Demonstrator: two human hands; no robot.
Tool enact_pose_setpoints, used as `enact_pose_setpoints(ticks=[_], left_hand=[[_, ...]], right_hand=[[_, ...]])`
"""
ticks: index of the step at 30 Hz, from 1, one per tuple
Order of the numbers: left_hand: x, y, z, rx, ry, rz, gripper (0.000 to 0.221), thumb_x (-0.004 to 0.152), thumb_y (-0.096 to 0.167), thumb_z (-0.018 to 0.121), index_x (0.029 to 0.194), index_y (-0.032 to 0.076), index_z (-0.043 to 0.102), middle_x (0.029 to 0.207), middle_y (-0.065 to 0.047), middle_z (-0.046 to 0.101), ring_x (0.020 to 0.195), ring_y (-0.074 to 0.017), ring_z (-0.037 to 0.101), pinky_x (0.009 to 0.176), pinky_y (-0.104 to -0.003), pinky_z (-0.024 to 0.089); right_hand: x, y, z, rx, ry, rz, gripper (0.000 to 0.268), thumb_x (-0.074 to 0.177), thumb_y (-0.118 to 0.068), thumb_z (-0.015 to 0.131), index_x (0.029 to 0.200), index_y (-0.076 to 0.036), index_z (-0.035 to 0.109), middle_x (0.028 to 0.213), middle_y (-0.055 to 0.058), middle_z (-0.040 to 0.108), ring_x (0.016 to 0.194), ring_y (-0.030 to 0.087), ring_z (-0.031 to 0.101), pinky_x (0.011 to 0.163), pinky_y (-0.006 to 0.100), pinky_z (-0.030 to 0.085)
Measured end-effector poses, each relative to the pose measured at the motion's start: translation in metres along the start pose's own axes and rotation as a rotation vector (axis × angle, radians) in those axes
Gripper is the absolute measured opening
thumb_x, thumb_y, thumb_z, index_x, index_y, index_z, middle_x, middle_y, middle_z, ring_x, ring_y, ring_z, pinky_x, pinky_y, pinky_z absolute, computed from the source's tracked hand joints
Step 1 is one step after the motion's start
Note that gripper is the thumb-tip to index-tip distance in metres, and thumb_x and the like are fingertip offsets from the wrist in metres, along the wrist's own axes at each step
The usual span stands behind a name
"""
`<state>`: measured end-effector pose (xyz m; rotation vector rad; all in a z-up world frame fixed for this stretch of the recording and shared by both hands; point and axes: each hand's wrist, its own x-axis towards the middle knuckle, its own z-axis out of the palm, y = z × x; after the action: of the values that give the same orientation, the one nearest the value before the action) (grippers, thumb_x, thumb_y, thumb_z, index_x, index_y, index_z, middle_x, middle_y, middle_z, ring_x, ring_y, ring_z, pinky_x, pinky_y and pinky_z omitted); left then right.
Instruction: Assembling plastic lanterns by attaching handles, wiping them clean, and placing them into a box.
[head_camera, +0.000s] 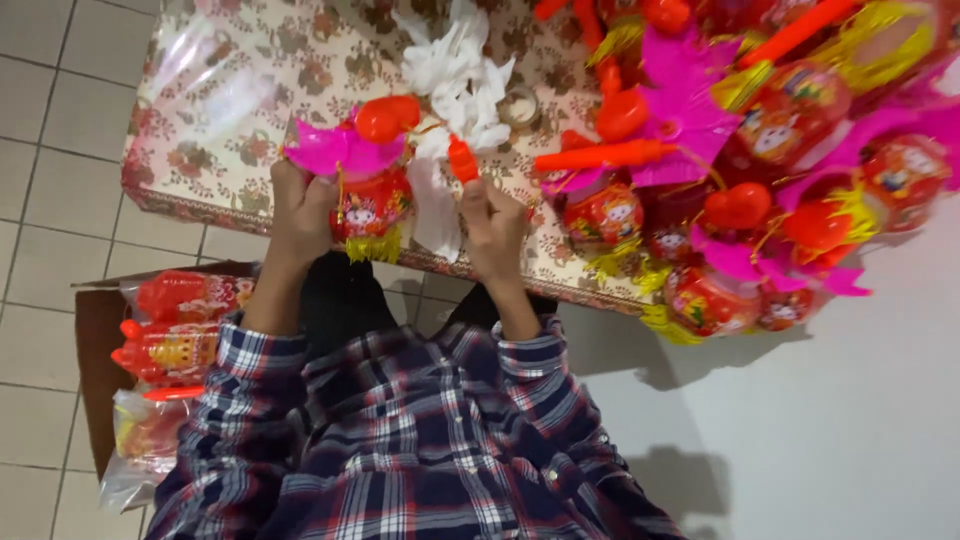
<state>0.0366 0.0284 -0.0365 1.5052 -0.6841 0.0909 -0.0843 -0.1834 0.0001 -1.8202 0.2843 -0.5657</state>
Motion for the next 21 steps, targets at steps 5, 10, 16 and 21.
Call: enact_pose_setpoints(ticks=[5,10,16,21], left_hand=[[0.002,0.001,0.002,0.006,0.014,-0.041,0.026,0.095,0.029,0.048,0.077,0.013,0.058,0.055,0.0,0.038,0.049,-0.0127,0.034,0.056,-0.028,0.036],[-0.001,-0.009,-0.002,-0.022,0.009,-0.067,0.028,0.096,0.032,0.051,0.081,0.012,0.063,0.058,-0.003,0.047,0.051,-0.0119,0.042,0.057,-0.03,0.039],[0.004,0.003,0.006,-0.013,0.051,-0.013,0.034,0.102,0.033,0.051,0.089,0.005,0.066,0.07,-0.009,0.058,0.063,-0.0165,0.051,0.069,-0.037,0.044],[0.003,0.009,0.006,0.003,0.05,-0.097,0.02,0.092,0.026,0.046,0.079,0.014,0.057,0.06,0.0,0.039,0.055,-0.0146,0.034,0.062,-0.031,0.038]], right_hand=[[0.009,0.004,0.005,-0.072,0.042,-0.008,0.061,0.106,-0.05,0.05,0.059,-0.012,0.052,0.047,0.004,0.046,0.051,0.012,0.044,0.053,0.027,0.037],[0.009,-0.001,0.005,-0.115,0.024,0.009,0.058,0.107,-0.045,0.05,0.057,-0.015,0.05,0.045,0.0,0.042,0.05,0.009,0.042,0.053,0.026,0.037],[0.009,0.002,0.006,-0.139,0.027,-0.01,0.058,0.105,-0.047,0.054,0.061,-0.011,0.05,0.049,0.007,0.045,0.057,0.013,0.044,0.055,0.031,0.037],[0.011,-0.009,0.005,-0.01,0.015,0.016,0.058,0.109,-0.046,0.041,0.06,-0.016,0.051,0.049,0.0,0.045,0.052,0.013,0.045,0.057,0.029,0.04]])
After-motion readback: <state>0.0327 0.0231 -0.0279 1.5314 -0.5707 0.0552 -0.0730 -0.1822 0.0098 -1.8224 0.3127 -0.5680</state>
